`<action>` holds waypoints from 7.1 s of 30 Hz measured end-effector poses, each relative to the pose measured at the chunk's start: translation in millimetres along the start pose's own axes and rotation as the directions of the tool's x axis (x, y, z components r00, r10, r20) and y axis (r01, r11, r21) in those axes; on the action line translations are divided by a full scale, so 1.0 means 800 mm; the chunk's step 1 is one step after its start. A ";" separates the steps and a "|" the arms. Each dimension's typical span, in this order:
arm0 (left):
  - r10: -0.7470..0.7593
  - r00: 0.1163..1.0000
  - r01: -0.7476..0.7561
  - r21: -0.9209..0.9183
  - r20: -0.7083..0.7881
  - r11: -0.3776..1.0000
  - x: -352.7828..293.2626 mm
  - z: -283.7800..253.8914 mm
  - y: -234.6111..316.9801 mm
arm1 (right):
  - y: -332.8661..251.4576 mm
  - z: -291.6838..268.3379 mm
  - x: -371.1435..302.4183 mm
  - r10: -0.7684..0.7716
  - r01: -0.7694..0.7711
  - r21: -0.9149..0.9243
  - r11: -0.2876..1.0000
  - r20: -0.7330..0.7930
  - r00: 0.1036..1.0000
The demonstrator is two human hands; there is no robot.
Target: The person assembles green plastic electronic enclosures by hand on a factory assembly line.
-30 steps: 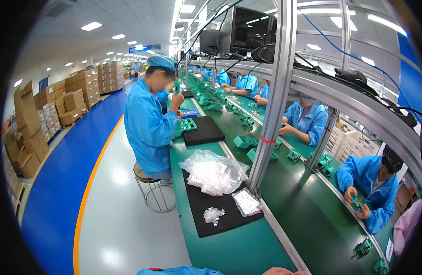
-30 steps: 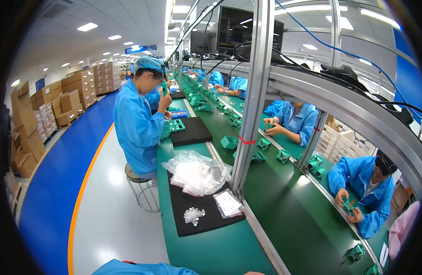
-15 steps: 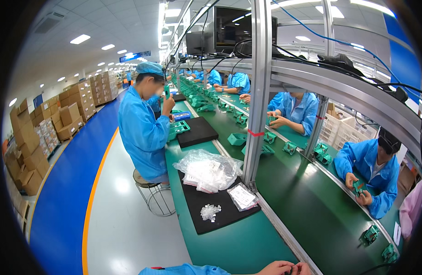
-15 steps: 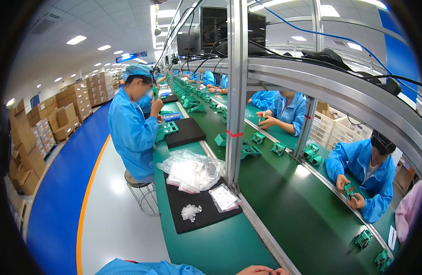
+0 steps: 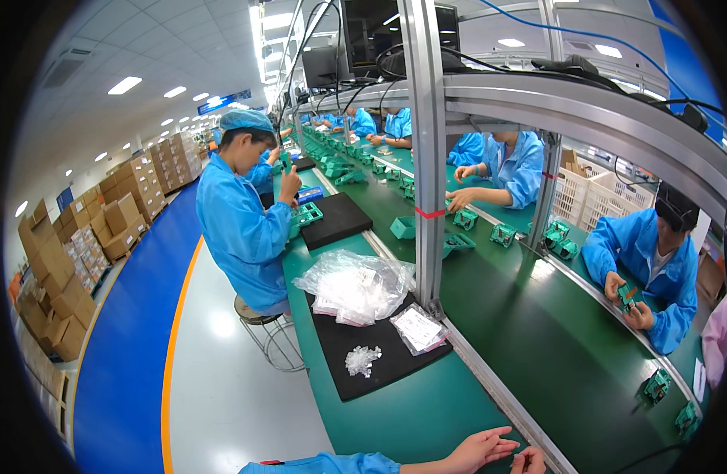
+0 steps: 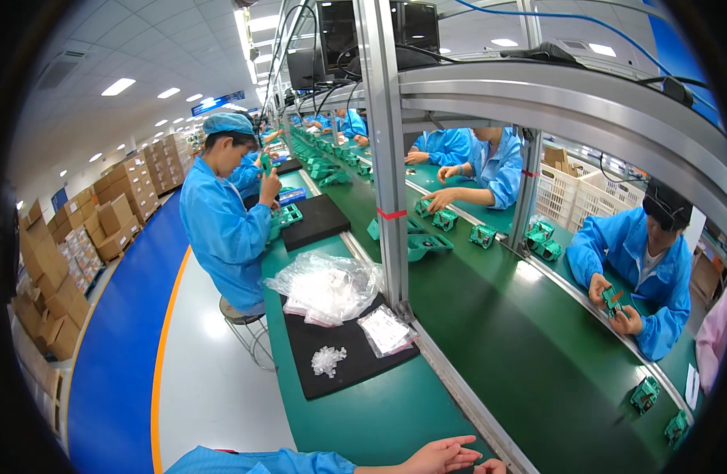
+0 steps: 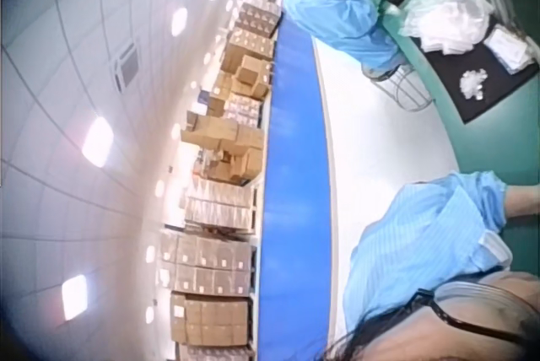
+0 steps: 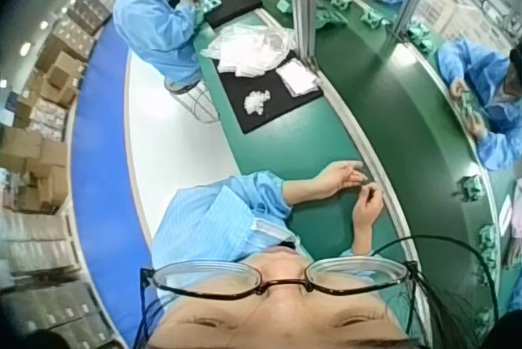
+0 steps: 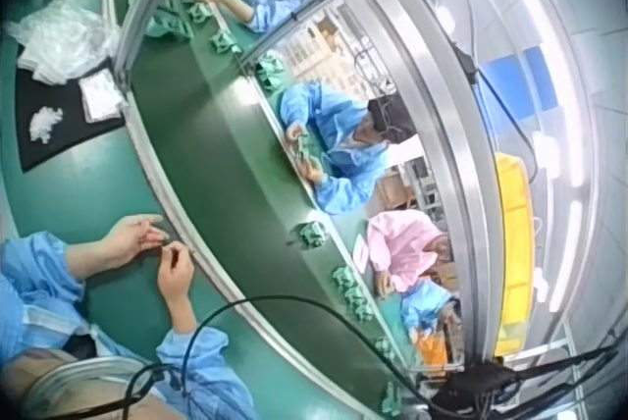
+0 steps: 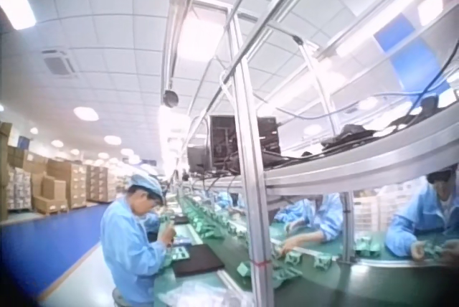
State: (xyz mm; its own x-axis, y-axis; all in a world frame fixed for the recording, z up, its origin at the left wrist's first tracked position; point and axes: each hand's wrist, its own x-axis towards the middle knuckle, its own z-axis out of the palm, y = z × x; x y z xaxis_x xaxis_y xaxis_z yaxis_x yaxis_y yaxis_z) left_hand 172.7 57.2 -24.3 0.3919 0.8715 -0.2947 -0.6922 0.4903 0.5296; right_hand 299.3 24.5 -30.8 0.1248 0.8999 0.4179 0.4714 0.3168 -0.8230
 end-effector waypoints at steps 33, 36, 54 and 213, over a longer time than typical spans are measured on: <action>-0.156 0.971 0.213 -0.357 0.181 0.910 0.015 -0.032 0.029 | 0.001 0.003 0.002 0.105 -0.101 0.195 0.976 -0.010 0.994; 0.167 0.983 -0.168 -0.007 -0.081 0.986 0.040 -0.022 0.057 | 0.023 0.003 -0.002 0.223 -0.227 0.244 0.943 0.044 0.974; 0.804 0.589 0.101 0.980 0.079 -0.170 0.365 -0.067 0.364 | 0.001 0.016 0.003 0.303 -0.309 0.033 0.950 0.126 0.945; -0.266 0.314 -0.940 0.337 0.911 0.046 -0.056 -0.021 -0.046 | -0.033 -0.029 0.054 0.111 0.345 -0.686 0.641 0.527 0.842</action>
State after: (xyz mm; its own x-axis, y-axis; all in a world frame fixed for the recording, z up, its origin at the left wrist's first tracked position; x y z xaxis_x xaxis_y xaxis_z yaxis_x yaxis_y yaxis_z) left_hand 170.5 0.5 -43.6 0.8594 0.1401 0.4917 -0.1961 -0.7979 0.5700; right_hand 312.8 48.3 17.9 -0.3033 0.9511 0.0582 0.9438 0.3082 -0.1194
